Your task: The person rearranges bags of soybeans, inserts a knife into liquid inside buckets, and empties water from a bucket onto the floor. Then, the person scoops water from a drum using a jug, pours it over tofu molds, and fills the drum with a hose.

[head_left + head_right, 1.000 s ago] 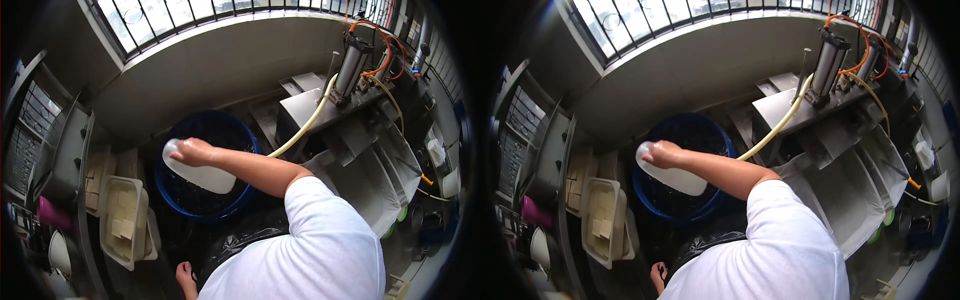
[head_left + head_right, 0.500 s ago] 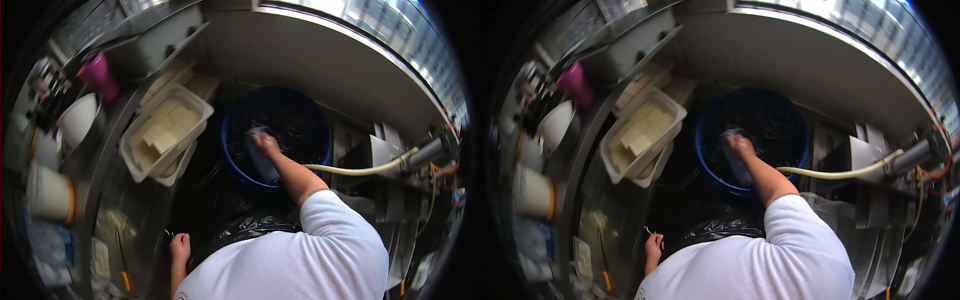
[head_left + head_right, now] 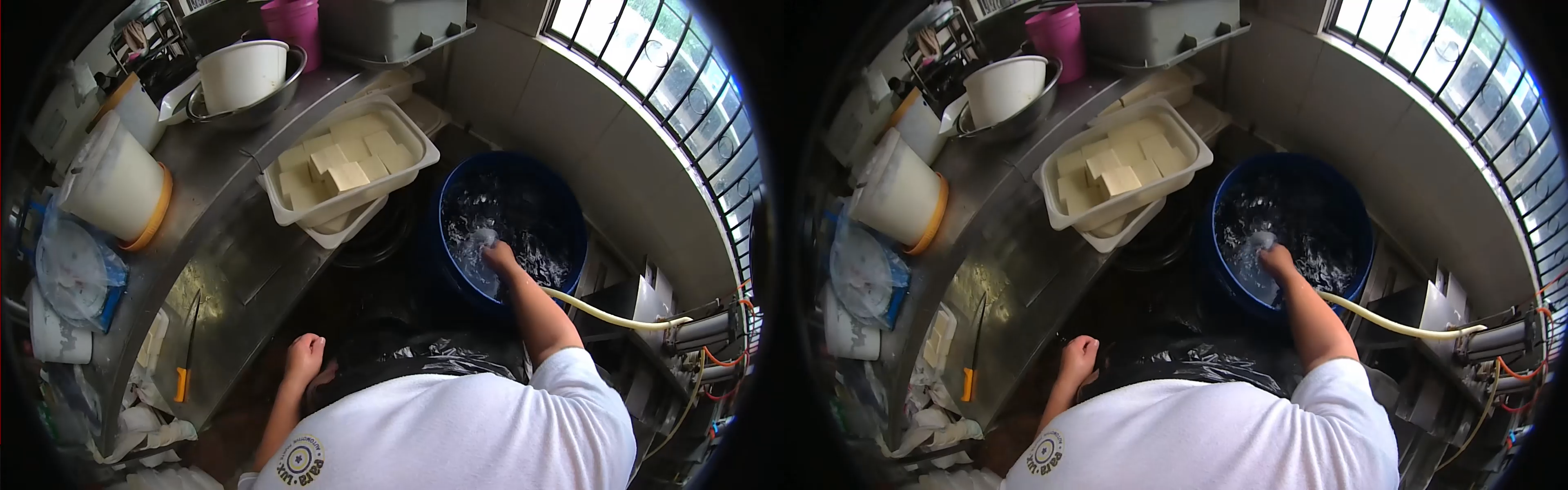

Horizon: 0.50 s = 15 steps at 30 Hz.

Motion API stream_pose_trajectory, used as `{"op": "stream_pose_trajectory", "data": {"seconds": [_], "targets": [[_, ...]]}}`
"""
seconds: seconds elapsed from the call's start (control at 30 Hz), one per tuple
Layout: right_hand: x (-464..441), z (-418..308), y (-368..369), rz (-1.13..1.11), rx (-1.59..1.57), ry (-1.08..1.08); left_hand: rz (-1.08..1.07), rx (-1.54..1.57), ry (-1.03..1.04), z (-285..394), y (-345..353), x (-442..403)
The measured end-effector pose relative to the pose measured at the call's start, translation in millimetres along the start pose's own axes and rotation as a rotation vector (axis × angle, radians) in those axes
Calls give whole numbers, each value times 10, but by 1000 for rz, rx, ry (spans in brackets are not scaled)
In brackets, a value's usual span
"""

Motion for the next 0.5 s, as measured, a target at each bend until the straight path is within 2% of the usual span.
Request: {"op": "stream_pose_trajectory", "data": {"seconds": [0.07, 0.1, 0.23, 0.27, 0.33, 0.43, 0.5], "targets": [[312, -288, -249, 53, -282, 97, -36, 20, 31, 63, 6, -80], [331, -239, -269, 163, -369, 39, -74, 28, 43, 93, -8, -134], [1079, -996, -1034, 403, -489, -153, -128, 31, 94, 163, 1, -437], [1320, -1203, -1257, 458, -481, -223, -116, 24, 157, 218, -3, -523], [1691, -1524, -1519, 491, -667, -310, -118, 22, 227, 324, 11, -704], [2094, -1851, -1818, 562, -709, -344, -160, 32, 325, 543, 122, -960], [2279, -2036, -1961, 578, -741, -394, -5, 25, 535, 763, 144, -1097]]}}
Point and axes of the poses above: each hand's wrist, its own x-axis away from the middle knuckle, its own y-axis out of the palm, z = x × y, the point moved 5 cm from there along -x, towards the middle knuckle, and after that the axes turned 13 degrees about -x, right-handed, at the moved point
